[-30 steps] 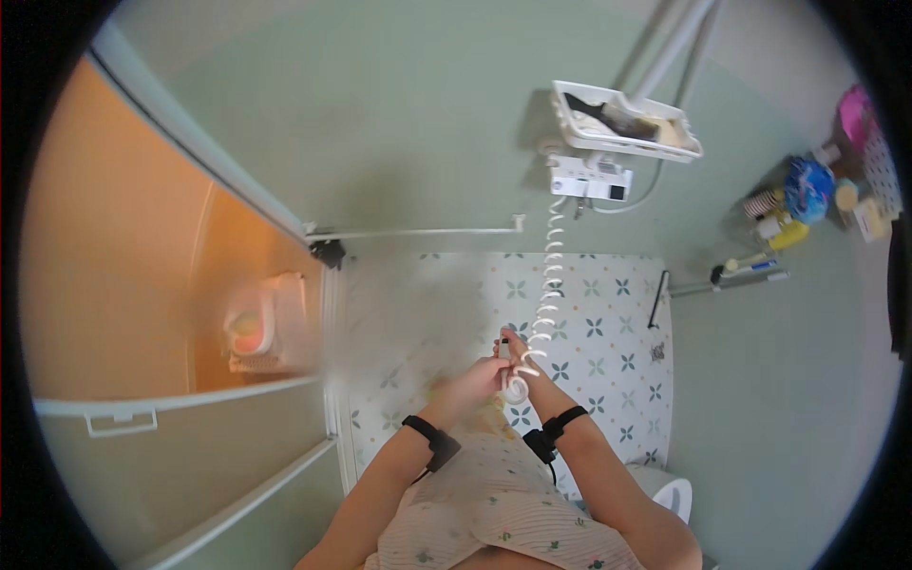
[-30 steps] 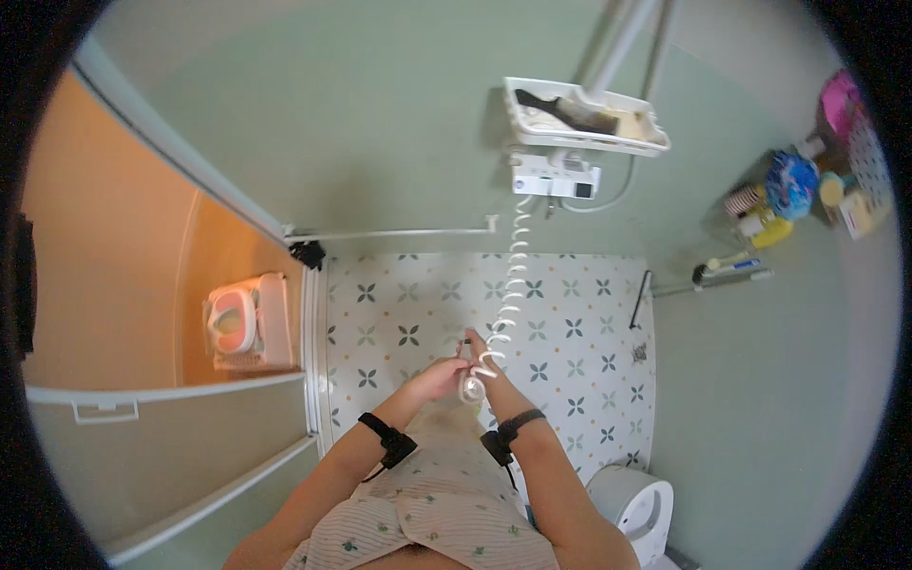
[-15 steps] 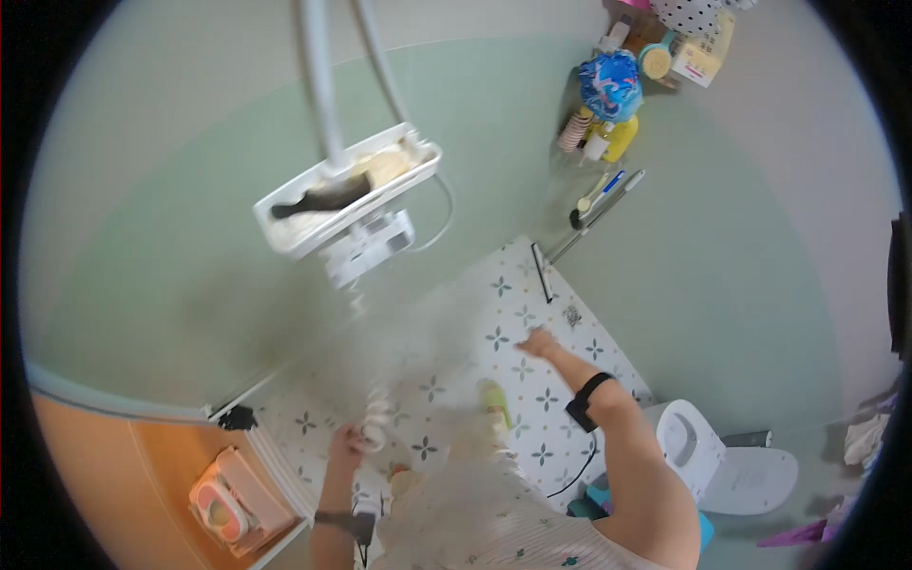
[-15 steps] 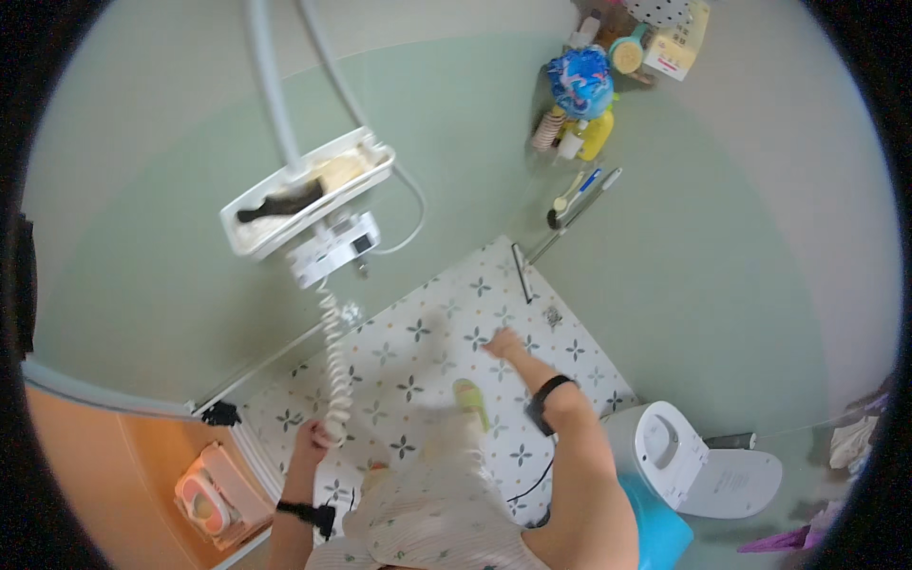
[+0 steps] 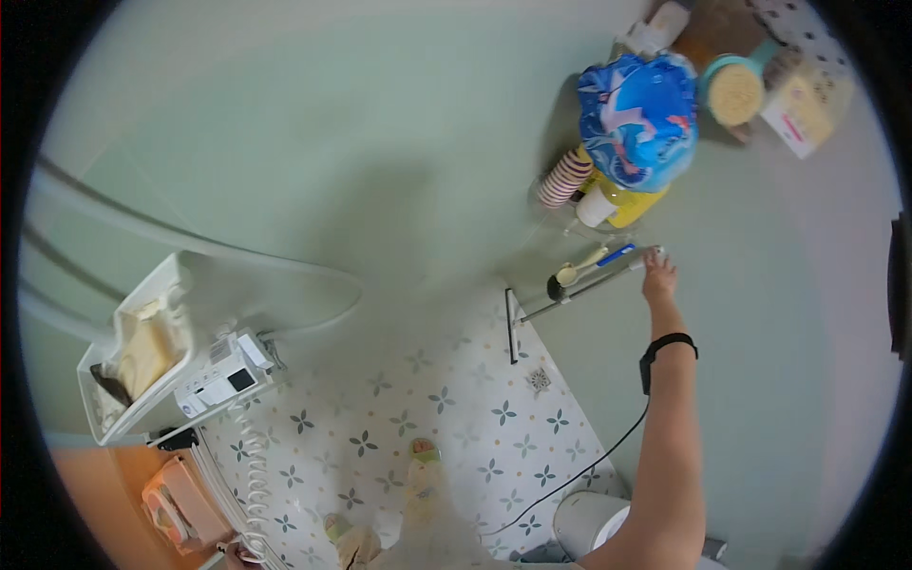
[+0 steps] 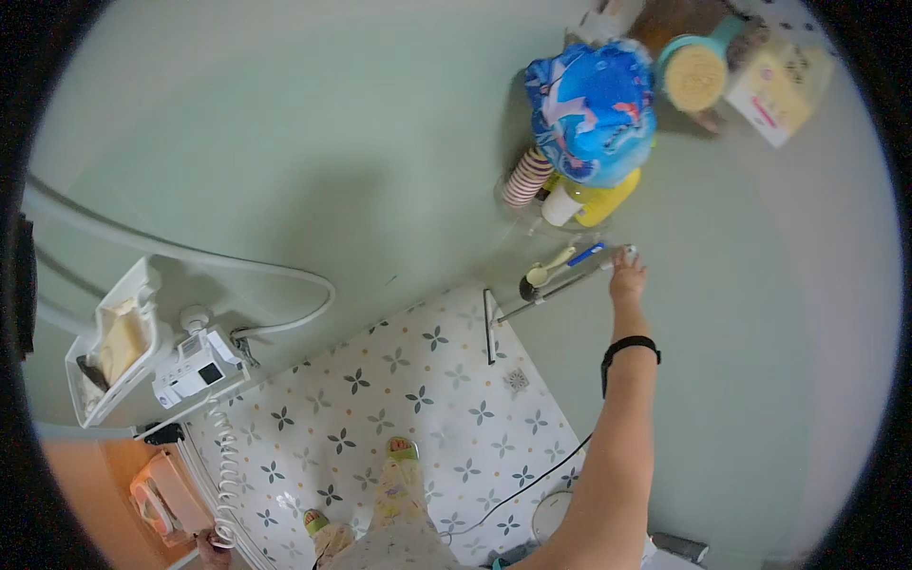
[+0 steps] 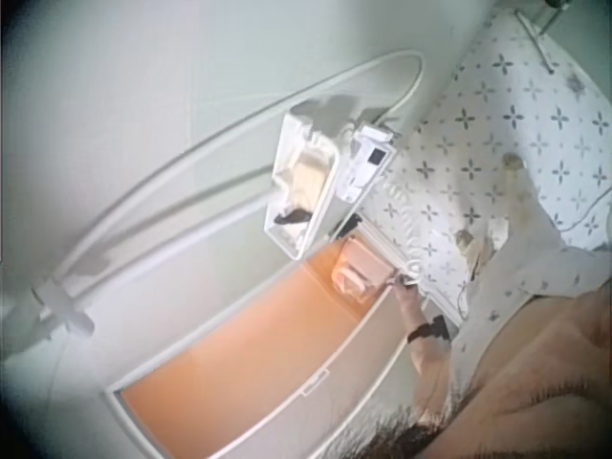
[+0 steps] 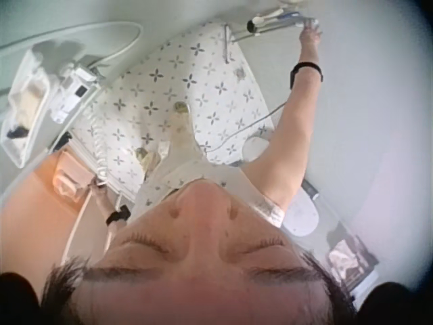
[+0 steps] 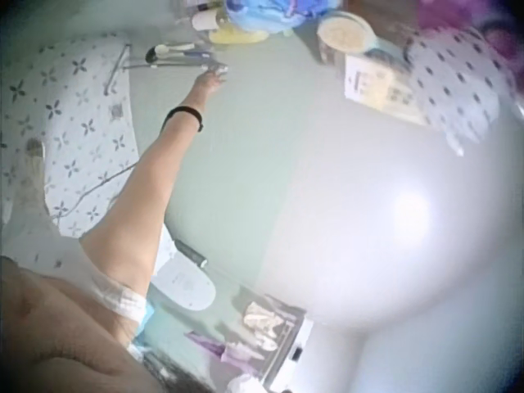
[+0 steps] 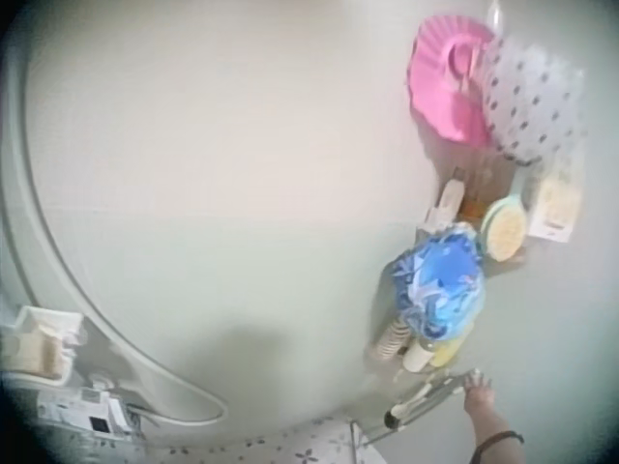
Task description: Cleaning a bathroom floor drain, scrubbing a brush, and using a squeegee to clear water.
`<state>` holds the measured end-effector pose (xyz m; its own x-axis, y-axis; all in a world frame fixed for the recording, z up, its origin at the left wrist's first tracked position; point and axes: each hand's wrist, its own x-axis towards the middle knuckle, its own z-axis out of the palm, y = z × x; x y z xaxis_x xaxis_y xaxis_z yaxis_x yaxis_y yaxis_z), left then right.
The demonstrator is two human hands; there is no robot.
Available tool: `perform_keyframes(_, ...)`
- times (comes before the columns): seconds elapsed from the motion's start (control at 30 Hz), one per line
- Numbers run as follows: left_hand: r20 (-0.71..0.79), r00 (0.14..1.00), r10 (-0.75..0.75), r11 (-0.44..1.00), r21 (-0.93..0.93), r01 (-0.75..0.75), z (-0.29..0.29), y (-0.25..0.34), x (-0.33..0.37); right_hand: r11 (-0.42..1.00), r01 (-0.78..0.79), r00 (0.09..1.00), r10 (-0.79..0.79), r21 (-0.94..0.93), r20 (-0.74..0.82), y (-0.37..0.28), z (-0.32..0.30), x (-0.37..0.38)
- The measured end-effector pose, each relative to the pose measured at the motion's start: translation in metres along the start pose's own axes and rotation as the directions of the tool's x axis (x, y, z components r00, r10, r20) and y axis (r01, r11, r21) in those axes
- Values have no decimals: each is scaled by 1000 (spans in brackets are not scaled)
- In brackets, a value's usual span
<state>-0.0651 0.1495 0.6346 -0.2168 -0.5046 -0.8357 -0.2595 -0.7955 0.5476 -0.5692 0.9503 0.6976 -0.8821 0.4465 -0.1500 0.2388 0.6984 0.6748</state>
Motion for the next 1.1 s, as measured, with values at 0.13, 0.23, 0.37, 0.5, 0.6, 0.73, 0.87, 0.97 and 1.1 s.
perform_keyframes(0.13,102,988,114,993,32,-118,23,-23,-7,1000,-4,998,3,-16,-59,8,37,53)
perform_keyframes(0.23,26,948,317,939,133,-318,29,-59,-14,956,74,997,-69,-285,26,9,47,74)
perform_keyframes(0.37,85,996,1,999,-37,2,40,-66,-16,946,191,978,-160,-261,135,15,93,60)
perform_keyframes(0.5,-48,998,36,998,-51,-39,55,-82,-23,912,384,883,-316,-145,348,-4,122,-4)
perform_keyframes(0.6,-133,986,-96,986,-147,76,26,-91,2,933,357,902,-335,-36,271,-30,89,-82)
perform_keyframes(0.73,-32,998,-62,960,-276,51,-7,-108,16,927,368,912,-346,-69,221,-35,45,-153)
perform_keyframes(0.87,28,985,-171,886,-433,166,-7,-94,15,727,683,727,-667,-70,163,-74,14,-204)
perform_keyframes(0.97,17,968,-251,848,-479,228,-23,-79,16,524,775,544,-838,353,48,-159,-22,-278)
perform_keyframes(1.1,137,940,-312,771,-542,335,-34,-61,19,240,897,272,-962,372,-36,-323,-43,-377)
